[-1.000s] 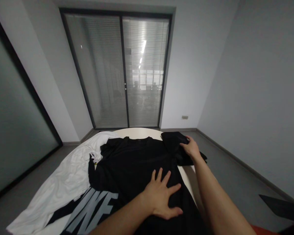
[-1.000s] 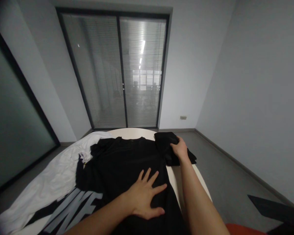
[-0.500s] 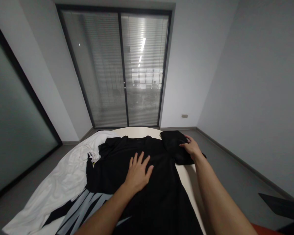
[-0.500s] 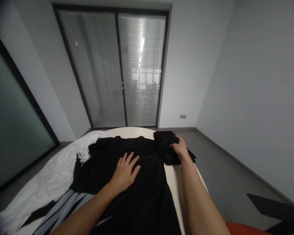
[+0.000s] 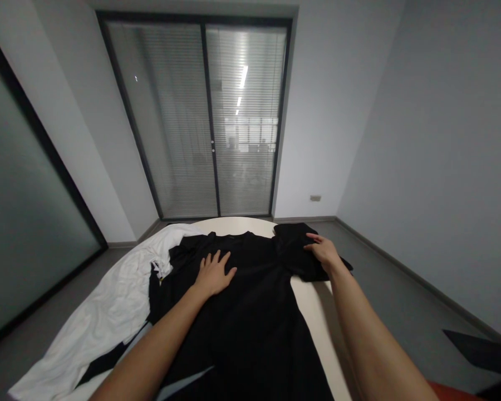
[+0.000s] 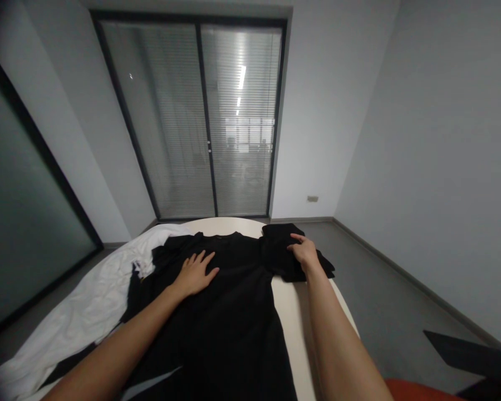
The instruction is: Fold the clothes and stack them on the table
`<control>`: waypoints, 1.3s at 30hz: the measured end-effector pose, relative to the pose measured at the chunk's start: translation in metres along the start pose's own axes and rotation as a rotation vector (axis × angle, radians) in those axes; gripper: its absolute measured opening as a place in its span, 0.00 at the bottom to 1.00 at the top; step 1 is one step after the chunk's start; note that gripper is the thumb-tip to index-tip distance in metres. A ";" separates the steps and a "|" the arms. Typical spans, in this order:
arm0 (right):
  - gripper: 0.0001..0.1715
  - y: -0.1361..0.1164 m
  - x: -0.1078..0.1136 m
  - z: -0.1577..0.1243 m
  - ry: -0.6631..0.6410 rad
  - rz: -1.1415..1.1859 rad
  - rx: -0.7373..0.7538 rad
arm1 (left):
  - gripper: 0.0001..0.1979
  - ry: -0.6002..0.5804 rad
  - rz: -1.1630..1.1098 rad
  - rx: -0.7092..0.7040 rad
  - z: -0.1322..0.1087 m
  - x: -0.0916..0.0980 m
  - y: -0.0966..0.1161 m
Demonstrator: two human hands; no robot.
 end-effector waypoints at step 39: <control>0.25 -0.047 -0.045 -0.052 -0.806 -0.929 0.060 | 0.27 0.136 -0.291 -0.027 -0.012 -0.031 0.098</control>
Point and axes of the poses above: each hand's wrist, its own z-axis towards the middle knuckle, its own x-axis out of the back of the hand, y = z × x, the point moved 1 cm from there along z, towards the middle knuckle, and after that the axes turned 15 degrees about -y, right-handed, at the moved point
